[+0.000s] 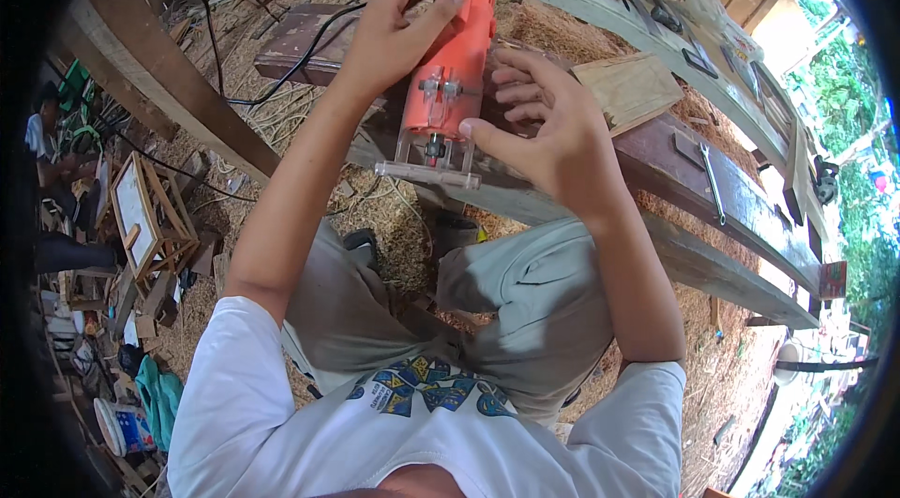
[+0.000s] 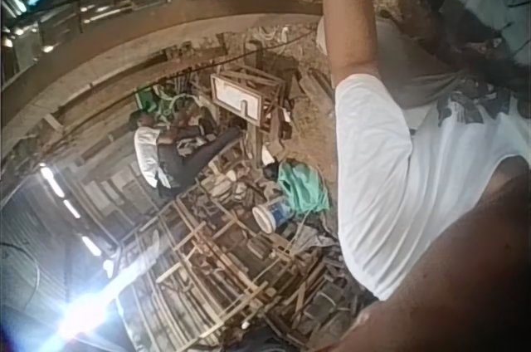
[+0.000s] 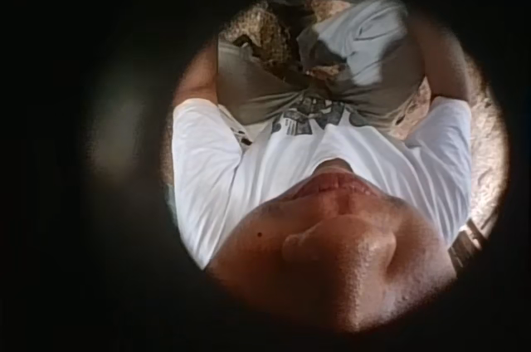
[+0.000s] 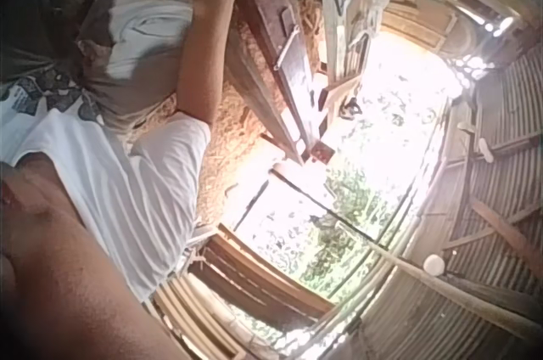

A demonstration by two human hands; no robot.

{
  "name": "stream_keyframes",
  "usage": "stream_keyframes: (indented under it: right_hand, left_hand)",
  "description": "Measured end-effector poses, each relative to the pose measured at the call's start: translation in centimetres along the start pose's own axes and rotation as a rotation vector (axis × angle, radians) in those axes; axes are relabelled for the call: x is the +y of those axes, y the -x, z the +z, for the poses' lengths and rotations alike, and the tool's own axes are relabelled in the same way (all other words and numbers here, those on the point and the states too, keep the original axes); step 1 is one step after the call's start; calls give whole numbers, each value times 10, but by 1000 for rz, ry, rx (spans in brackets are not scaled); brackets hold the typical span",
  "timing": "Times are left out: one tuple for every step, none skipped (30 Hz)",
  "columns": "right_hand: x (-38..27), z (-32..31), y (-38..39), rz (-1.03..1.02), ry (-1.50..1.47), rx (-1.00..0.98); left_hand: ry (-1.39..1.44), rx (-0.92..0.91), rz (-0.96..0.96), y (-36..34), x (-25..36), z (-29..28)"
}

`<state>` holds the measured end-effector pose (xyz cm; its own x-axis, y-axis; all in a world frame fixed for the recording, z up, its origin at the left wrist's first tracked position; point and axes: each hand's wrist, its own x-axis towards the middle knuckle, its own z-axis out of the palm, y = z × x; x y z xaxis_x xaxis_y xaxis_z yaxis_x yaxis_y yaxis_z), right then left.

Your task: The person uses a wrench to adjust the collet of a wood router while holding the device by hand. They also handle a small bolt and a block of wood.

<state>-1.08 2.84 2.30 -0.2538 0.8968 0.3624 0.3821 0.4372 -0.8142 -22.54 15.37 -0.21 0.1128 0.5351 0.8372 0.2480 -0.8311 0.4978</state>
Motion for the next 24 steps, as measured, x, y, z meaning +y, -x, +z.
stream_keyframes:
  right_hand:
    - [-1, 2, -1, -60, 44, -4]
    - [-2, 4, -2, -119, 87, -7]
    - [-2, 5, -2, -119, 83, -10]
    - [-3, 8, -3, -87, 77, -23]
    - [-4, 10, -3, -56, 71, -36]
    - [-4, 11, -3, -58, 67, -40]
    - [-3, 8, -3, -164, 132, -36]
    - [-2, 6, -2, -270, 198, -31]
    - [-5, 7, -2, -269, 199, -31]
    - [-8, 9, -1, -262, 221, -30]
    - [-10, 10, -1, -255, 245, -28]
    - [-8, 10, -2, -256, 243, -28]
    - [-5, 10, -3, -245, 210, -37]
    - [-3, 9, -3, -234, 176, -45]
    - [-1, 7, -1, -233, 180, -43]
    - [3, 6, 0, -198, 106, -56]
    - [6, 5, 0, -161, 32, -68]
    - [9, 3, -1, -157, 30, -69]
    - [10, 1, -2, -78, -43, -75]
    - [12, 1, -3, 1, -117, -81]
    - [10, 0, -4, 6, -118, -80]
    - [5, -1, -6, 17, -112, -93]
    - [4, -1, -6, 28, -106, -106]
    - [6, 1, -5, 34, -109, -104]
  left_hand:
    - [102, -48, -83, 5, 8, -3]
    - [204, -95, -166, 8, 12, -4]
    - [200, -95, -170, 9, 10, -5]
    - [183, -131, -152, 8, 7, -7]
    - [167, -168, -134, 9, 4, -9]
    - [161, -167, -136, 10, 2, -10]
    - [172, -170, -149, 10, 2, -8]
    - [184, -174, -162, 10, 2, -5]
    - [185, -174, -162, 10, 2, -3]
    - [145, -136, -141, 10, 2, -2]
    - [106, -99, -118, 10, 2, -1]
    - [105, -98, -119, 11, 2, -1]
    - [106, -67, -136, 12, 5, 0]
    - [107, -36, -152, 13, 7, 1]
    - [111, -36, -150, 13, 9, 2]
    - [43, -34, -161, 13, 12, 3]
    - [-25, -32, -172, 12, 13, 4]
    - [-25, -35, -177, 11, 11, 7]
    - [-6, -6, -163, 10, 9, 9]
    - [12, 22, -150, 8, 7, 10]
    - [15, 18, -153, 8, 5, 11]
    - [77, -13, -168, 7, 2, 10]
    - [139, -44, -182, 7, 0, 8]
    - [140, -49, -187, 6, -4, 3]
